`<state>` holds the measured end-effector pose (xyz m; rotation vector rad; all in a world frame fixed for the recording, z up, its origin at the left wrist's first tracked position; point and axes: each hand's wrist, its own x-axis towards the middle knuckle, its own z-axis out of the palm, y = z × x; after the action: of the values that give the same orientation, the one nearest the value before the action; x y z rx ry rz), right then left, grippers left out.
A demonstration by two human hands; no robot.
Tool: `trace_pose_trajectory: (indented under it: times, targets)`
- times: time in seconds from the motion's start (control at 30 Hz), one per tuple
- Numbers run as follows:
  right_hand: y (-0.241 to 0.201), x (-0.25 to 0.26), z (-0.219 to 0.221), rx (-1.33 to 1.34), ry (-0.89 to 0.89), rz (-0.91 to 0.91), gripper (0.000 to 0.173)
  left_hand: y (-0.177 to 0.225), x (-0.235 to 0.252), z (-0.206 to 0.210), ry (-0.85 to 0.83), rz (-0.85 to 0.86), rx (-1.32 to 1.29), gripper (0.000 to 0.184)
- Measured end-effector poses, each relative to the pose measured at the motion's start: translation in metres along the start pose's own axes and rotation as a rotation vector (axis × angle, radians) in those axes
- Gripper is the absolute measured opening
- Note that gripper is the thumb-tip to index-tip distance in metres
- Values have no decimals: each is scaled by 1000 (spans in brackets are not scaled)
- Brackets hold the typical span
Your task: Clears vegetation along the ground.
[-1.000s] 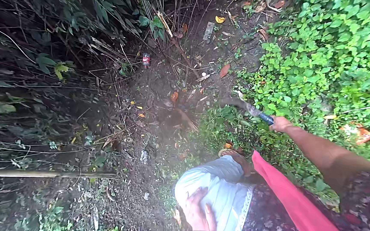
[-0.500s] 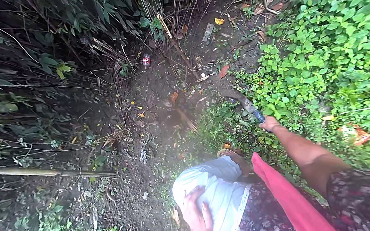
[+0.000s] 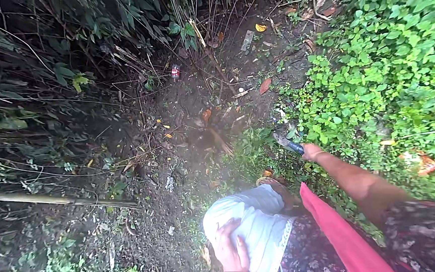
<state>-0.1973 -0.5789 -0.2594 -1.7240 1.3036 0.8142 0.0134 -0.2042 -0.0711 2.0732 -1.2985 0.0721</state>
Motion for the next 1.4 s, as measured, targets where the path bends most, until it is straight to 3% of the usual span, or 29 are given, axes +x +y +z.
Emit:
trace_pose_trajectory:
  times: [0.1, 0.2, 0.33, 0.4, 0.43, 0.53, 0.6, 0.7, 0.83, 0.93, 1.03, 1.07, 1.13, 1.27, 1.33, 1.4]
  targets:
    - [28, -4, -27, 16, 76, -3, 54, -1, -3, 0, 2, 14, 2, 49]
    - [25, 4, -29, 427, 246, 103, 53, -1, -5, -1, -4, 2, 1, 50]
    - [-39, 35, -10, 1187, 450, 157, 57, -3, -8, -4, -8, -29, 0, 49]
    - [-71, 45, 9, 1288, 407, 173, 58, -3, -9, -5, -8, -42, 9, 49]
    - [-73, 46, 23, 1181, 329, 185, 59, -2, -9, -5, -9, -48, 8, 49]
    - [-48, 27, 47, 517, 12, 134, 65, -6, -6, -4, 2, -42, -3, 49]
    - [-19, 10, 41, 221, -47, 65, 67, -7, -6, -2, 8, -45, -16, 49]
    - [27, 0, 11, 115, 19, 44, 61, -8, -4, -1, 1, -35, -20, 48]
    - [40, 0, -20, 489, 269, 142, 53, -8, -4, -1, -12, -21, -27, 48]
    - [-9, 23, -27, 1018, 461, 165, 58, -7, -7, -1, -19, -23, -22, 49]
    - [-74, 57, -21, 1362, 451, 140, 53, -6, -7, -4, -26, -39, -7, 50]
    - [-89, 64, -10, 1344, 409, 145, 53, -6, -8, -5, -29, -45, -5, 50]
    - [-98, 73, 23, 1043, 281, 144, 57, -7, -9, -5, -21, -53, -3, 50]
    - [-93, 49, 38, 31, -131, -41, 60, -9, -8, -5, -17, -59, -6, 50]
    - [-86, 40, 30, -147, -143, -128, 60, -11, -7, -4, -6, -49, -14, 49]
    - [-70, 36, 18, -100, -78, -145, 54, -12, -8, -3, -3, -47, -18, 48]
